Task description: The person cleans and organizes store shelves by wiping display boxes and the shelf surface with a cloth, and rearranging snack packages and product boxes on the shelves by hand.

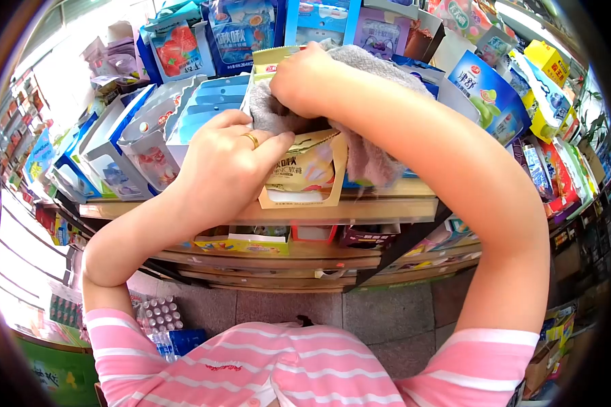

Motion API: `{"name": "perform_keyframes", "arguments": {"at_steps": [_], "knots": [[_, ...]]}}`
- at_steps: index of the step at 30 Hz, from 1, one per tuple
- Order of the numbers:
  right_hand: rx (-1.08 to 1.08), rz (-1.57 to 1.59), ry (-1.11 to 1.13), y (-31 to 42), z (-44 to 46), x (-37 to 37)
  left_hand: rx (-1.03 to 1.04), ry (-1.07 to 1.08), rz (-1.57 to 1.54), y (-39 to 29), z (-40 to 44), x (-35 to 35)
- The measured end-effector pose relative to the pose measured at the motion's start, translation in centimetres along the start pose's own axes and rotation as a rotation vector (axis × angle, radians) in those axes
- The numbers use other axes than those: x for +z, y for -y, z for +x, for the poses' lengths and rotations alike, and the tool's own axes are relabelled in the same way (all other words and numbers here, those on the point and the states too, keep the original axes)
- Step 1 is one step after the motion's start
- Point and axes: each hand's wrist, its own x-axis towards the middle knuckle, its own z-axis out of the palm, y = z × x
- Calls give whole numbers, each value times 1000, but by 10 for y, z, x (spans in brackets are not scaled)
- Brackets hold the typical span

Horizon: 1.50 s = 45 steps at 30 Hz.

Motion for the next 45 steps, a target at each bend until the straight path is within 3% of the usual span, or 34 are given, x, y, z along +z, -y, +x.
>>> {"name": "perform_keyframes", "arguments": {"at_steps": [2,4,6,7,12,23,26,28,30,32,33,34,36,40,43,44,45], "knots": [[-140,111,-142,-12,-1,-2,3,-58,16,2,-3,4],[-162,193,-103,-14,-13,-22,5,-119,28,2,-5,5],[-274,306,116,-7,-20,-26,-47,-128,73,-2,-5,6],[-227,205,243,3,-12,-24,-39,-119,67,-3,-7,5],[-173,151,209,9,4,-3,-40,-78,1,-3,-4,3],[133,60,-419,-26,6,5,-58,-52,64,-6,1,6],[283,67,-359,-47,-4,-20,-53,-64,86,-5,2,7],[307,107,-500,-64,-23,-34,-49,-55,97,-5,2,5],[347,134,-490,-57,-22,-36,-40,-48,112,-4,3,5],[-32,409,-378,-51,-15,-25,-31,-69,95,-4,3,6],[-125,353,-432,-45,2,-6,-31,-65,98,-4,3,6],[-73,320,-213,-26,6,-9,-30,-66,102,-4,4,6],[80,166,-107,-14,18,-8,-23,-60,103,-4,3,6],[35,265,-226,-43,30,-2,-69,12,80,-5,1,1],[95,331,-559,-74,17,-4,-85,5,-20,-2,8,-9],[82,295,-541,-76,18,-3,-87,-18,-100,0,12,-14],[73,549,-656,-88,7,-2,-160,-34,-191,7,16,-19]]}}
